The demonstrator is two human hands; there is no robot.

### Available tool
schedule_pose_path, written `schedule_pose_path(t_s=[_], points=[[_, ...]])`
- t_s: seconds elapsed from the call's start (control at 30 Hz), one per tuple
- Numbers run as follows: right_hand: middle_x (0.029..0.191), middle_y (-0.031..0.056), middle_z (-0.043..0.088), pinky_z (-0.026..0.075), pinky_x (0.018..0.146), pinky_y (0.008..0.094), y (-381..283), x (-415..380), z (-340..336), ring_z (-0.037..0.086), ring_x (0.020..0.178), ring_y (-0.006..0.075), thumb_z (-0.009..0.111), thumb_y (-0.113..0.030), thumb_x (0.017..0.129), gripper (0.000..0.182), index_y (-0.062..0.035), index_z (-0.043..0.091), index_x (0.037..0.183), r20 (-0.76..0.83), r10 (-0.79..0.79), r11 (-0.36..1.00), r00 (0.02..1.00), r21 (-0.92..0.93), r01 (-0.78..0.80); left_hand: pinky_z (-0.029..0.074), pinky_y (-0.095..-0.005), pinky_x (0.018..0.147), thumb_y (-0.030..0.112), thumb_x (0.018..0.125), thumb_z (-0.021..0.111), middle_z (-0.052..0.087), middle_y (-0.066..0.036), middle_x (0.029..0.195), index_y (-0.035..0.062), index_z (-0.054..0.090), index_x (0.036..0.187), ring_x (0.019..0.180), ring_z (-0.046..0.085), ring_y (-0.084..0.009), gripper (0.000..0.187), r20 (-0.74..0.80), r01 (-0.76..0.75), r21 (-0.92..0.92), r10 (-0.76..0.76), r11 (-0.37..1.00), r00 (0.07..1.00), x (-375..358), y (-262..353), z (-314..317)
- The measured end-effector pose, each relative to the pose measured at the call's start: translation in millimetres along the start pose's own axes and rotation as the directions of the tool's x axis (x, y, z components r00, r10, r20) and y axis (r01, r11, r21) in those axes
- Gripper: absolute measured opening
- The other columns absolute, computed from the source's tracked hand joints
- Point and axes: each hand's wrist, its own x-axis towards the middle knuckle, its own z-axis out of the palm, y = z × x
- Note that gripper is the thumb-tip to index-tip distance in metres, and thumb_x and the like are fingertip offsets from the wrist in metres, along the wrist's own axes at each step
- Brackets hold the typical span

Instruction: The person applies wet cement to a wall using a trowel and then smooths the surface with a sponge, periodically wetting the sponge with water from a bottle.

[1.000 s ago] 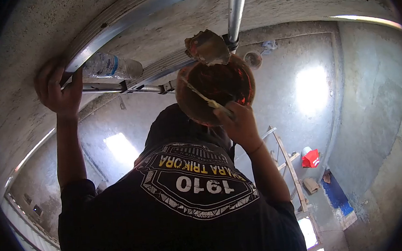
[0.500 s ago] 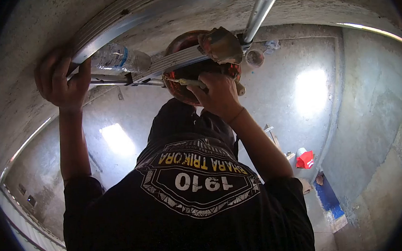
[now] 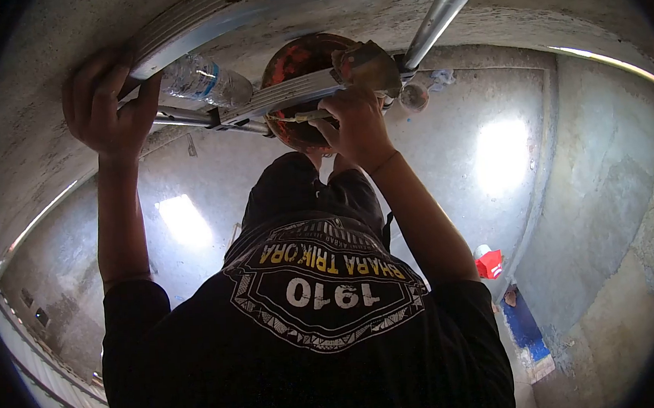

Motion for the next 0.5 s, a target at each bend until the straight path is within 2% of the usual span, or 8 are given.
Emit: schedule_pose_path(t_s=[0.13,0.2,0.33,0.4,0.5], points=[[0.075,0.0070,0.062,0.042,0.088,0.0427,-0.8,-19.9,-3.4,0.058,0.085,0.0284,0.076,-0.021,0.070,0.019,-0.0072,0.068,0.080,0.094,0.077,0.996,0.993,0.025,-0.080,0.050,-0.0339,0.075,0.031,0.066,0.086,0.067,0.000,0.101,0.0161,0.064,0.095,0.090,0.064,-0.0178,0.039,0.005,0.003,-0.008,-0.003,1.000,1.000,3.6,2.2,-0.2],[0.077,0.0068,0.062,0.042,0.089,0.0429,-1.4,-31.2,-3.3,0.058,0.084,0.0268,0.076,-0.019,0.070,0.018,-0.0072,0.069,0.081,0.159,0.107,0.994,0.981,0.011,-0.110,0.049,-0.0312,0.062,0.024,0.062,0.084,0.067,-0.001,0.088,0.0152,0.061,0.085,0.075,0.064,-0.0163,0.033,-0.071,-0.040,-0.009,0.040,0.999,0.997,11.1,3.3,0.7],[0.078,0.0059,0.061,0.041,0.090,0.0435,-4.3,-43.8,2.3,0.057,0.084,0.0256,0.073,-0.017,0.073,0.019,-0.0079,0.070,0.089,0.063,0.070,0.997,0.996,0.009,-0.070,0.049,-0.0314,0.061,0.026,0.062,0.084,0.067,-0.001,0.088,0.0152,0.061,0.085,0.075,0.064,-0.0164,0.034,-0.067,-0.044,-0.028,0.042,0.999,0.997,6.8,1.3,0.0],[0.079,0.0053,0.061,0.040,0.093,0.0436,-5.5,-42.1,7.0,0.057,0.085,0.0247,0.070,-0.015,0.076,0.023,-0.0087,0.070,0.098,-0.041,0.018,0.999,0.999,-0.038,-0.019,0.050,-0.0334,0.074,0.029,0.068,0.085,0.068,0.000,0.099,0.0160,0.064,0.092,0.091,0.065,-0.0171,0.034,0.010,0.000,-0.003,0.000,1.000,1.000,0.2,1.1,-2.0],[0.081,0.0054,0.062,0.039,0.096,0.0439,-6.5,-31.5,5.9,0.058,0.088,0.0250,0.067,-0.013,0.078,0.024,-0.0093,0.069,0.102,0.018,0.039,0.999,0.999,-0.005,-0.039,0.051,-0.0336,0.074,0.027,0.067,0.085,0.068,-0.001,0.099,0.0161,0.064,0.091,0.089,0.065,-0.0180,0.034,-0.002,0.005,0.005,-0.005,1.000,1.000,1.7,2.9,-1.6]])
